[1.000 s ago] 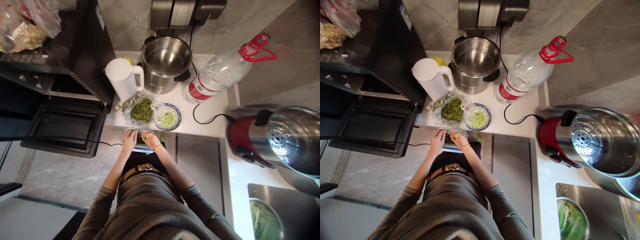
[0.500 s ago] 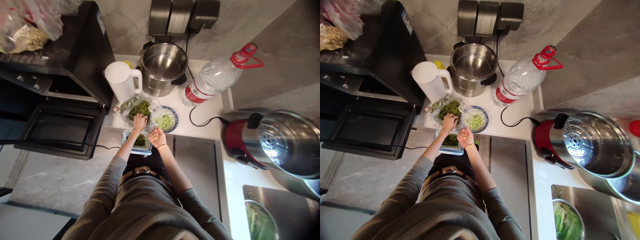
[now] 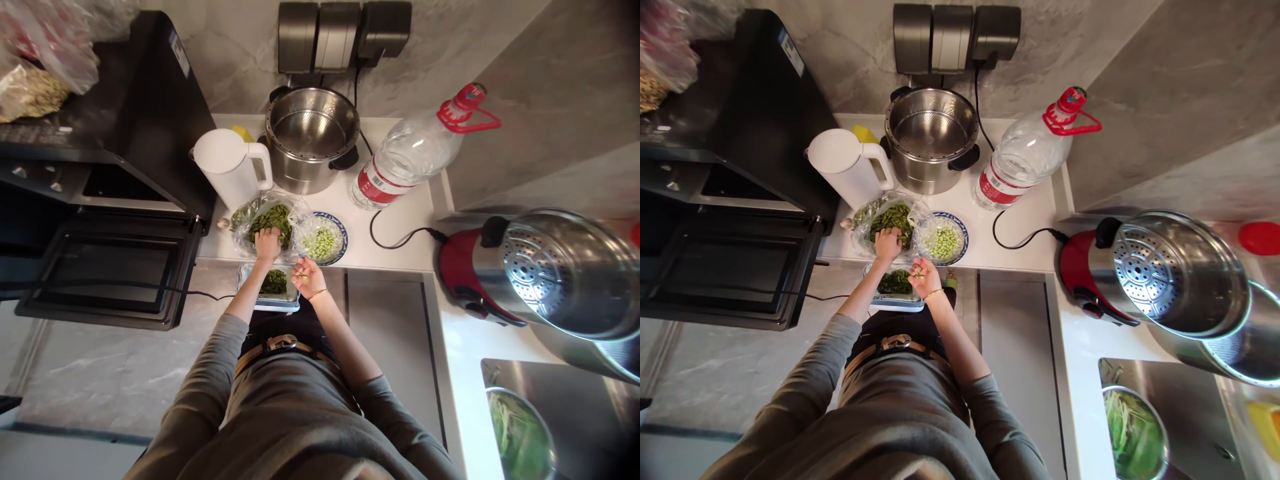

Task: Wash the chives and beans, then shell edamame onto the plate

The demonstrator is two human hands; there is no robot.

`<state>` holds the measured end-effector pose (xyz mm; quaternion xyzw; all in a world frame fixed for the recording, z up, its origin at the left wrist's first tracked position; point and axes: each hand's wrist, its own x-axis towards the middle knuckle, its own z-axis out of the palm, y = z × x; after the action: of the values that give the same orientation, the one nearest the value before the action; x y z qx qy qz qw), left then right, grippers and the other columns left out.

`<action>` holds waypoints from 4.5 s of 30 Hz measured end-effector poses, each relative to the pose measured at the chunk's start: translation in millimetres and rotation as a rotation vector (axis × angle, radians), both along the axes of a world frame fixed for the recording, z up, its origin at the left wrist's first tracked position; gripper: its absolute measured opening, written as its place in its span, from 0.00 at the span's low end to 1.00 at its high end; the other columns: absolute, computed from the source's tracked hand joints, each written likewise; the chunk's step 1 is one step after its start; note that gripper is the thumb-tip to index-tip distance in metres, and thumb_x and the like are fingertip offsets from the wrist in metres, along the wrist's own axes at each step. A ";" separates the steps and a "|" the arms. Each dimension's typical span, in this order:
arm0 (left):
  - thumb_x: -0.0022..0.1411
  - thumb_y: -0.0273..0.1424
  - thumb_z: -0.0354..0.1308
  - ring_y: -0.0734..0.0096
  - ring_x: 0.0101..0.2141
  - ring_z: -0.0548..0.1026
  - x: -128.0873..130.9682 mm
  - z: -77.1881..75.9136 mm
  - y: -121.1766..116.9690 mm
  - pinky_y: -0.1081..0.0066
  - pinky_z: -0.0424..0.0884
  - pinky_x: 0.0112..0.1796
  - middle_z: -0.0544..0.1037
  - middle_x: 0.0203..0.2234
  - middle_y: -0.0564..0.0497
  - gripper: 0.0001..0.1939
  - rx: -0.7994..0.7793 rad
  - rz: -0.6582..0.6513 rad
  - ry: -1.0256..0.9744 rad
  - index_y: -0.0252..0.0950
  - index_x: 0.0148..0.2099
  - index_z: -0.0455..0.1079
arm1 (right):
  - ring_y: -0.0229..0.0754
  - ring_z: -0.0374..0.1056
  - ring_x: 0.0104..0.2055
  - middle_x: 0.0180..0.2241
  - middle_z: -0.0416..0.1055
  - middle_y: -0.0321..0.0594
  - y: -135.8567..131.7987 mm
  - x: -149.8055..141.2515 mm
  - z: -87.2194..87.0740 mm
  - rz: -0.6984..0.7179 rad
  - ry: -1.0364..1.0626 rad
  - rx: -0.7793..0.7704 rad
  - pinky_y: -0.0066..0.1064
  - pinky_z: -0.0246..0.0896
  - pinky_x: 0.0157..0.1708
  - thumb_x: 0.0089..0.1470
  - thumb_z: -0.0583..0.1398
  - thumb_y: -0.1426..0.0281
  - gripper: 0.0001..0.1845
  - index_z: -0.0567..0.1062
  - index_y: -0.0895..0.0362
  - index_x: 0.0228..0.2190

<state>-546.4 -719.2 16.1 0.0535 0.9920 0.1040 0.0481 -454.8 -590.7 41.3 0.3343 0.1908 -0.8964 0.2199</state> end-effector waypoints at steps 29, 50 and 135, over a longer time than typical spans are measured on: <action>0.68 0.36 0.47 0.60 0.45 0.69 40.5 43.0 -36.5 0.63 0.65 0.46 0.75 0.41 0.43 0.16 0.213 -0.188 0.144 0.36 0.46 0.73 | 0.24 0.45 0.13 0.13 0.57 0.22 -45.8 -54.9 -1.4 0.003 0.246 0.442 0.19 0.36 0.09 0.35 0.71 0.61 0.20 0.67 0.56 0.21; 0.69 0.35 0.40 0.60 0.36 0.74 97.9 59.4 -26.3 0.65 0.63 0.37 0.76 0.31 0.41 0.20 0.128 -0.098 0.014 0.33 0.38 0.71 | 0.31 0.61 0.20 0.21 0.71 0.32 -62.4 -9.1 14.9 -0.025 0.107 0.285 0.24 0.56 0.19 0.44 0.66 0.66 0.07 0.75 0.57 0.23; 0.66 0.30 0.44 0.70 0.24 0.68 65.2 61.8 -39.6 0.71 0.56 0.28 0.72 0.22 0.51 0.14 0.298 0.073 0.009 0.37 0.29 0.66 | 0.27 0.43 0.16 0.14 0.55 0.27 -54.7 -19.2 10.4 0.209 0.514 0.550 0.24 0.35 0.14 0.37 0.67 0.49 0.24 0.70 0.57 0.18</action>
<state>-481.2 -758.9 77.9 0.0244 0.9670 0.2515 0.0316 -474.0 -645.4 51.7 0.1239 0.5058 -0.8391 0.1572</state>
